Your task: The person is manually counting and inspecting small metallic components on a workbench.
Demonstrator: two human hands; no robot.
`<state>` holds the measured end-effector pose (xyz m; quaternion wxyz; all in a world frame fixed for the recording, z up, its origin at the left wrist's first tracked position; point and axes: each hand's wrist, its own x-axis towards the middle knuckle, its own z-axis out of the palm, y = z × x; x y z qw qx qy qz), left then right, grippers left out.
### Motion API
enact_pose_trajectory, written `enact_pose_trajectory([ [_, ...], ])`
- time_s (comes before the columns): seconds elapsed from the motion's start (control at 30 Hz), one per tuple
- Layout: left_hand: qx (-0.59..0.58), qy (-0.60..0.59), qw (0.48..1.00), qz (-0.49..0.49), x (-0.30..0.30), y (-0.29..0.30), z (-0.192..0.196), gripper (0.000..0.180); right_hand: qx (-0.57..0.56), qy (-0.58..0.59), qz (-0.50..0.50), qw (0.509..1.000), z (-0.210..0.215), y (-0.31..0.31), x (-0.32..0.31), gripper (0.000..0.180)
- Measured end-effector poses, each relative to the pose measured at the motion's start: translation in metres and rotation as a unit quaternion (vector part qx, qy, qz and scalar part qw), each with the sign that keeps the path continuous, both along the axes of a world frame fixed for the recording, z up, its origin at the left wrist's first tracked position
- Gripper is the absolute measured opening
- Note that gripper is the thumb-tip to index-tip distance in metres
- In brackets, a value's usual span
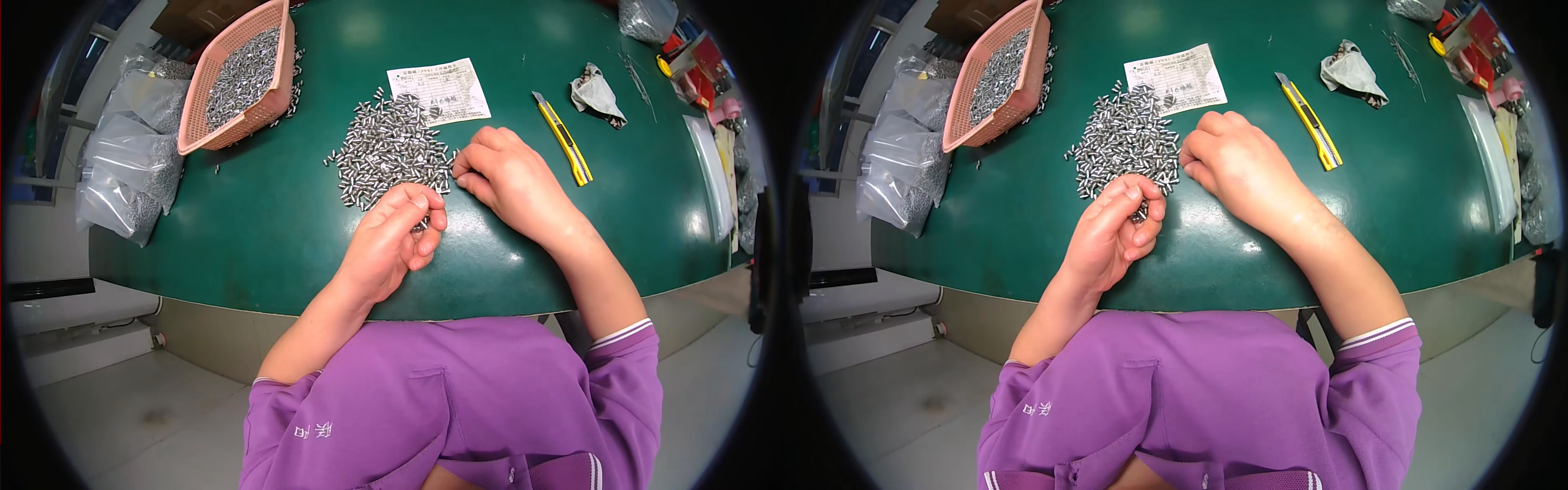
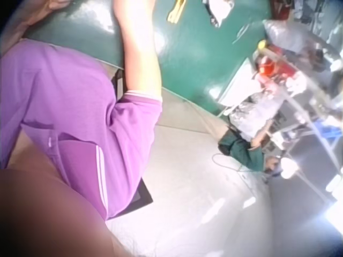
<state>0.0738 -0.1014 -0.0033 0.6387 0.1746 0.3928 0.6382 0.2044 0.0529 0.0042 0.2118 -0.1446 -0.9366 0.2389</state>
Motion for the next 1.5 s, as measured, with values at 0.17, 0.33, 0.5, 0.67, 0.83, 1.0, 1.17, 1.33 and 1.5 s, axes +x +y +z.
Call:
enact_pose_trajectory([
  [0.17,-0.010,0.034,0.999,0.014,0.004,0.001,-0.001,0.011,-0.067,0.078,0.058,0.993,0.006,-0.005,-0.006,0.010],
  [0.33,-0.024,0.047,0.999,0.004,0.005,0.001,0.002,0.011,-0.108,0.119,0.133,0.978,0.006,-0.010,-0.006,0.011],
  [0.5,-0.008,0.013,1.000,0.004,0.003,0.000,0.001,0.012,-0.089,0.140,0.069,0.984,0.003,-0.004,-0.007,0.009],
  [0.67,-0.010,0.016,1.000,0.011,0.003,-0.001,0.002,0.020,-0.040,0.090,-0.008,0.995,-0.001,0.002,-0.005,0.011],
  [0.83,-0.004,0.011,1.000,0.004,0.001,-0.002,0.002,0.024,0.003,0.039,-0.008,0.999,-0.005,0.001,-0.002,0.014],
  [1.0,-0.002,0.015,1.000,0.015,0.002,-0.002,0.001,0.023,-0.003,0.008,-0.005,1.000,-0.003,-0.002,-0.001,0.012],
  [1.17,-0.003,0.009,1.000,-0.006,0.001,-0.001,-0.001,0.015,-0.013,0.028,-0.006,1.000,-0.005,-0.002,-0.004,0.011],
  [1.33,-0.010,0.028,0.999,0.009,0.004,-0.001,0.002,0.013,-0.199,0.088,0.052,0.975,0.002,-0.007,-0.007,0.007],
  [1.5,-0.028,0.050,0.998,0.014,0.005,0.000,0.005,0.013,-0.235,0.115,0.126,0.957,0.002,-0.011,-0.008,0.010],
])
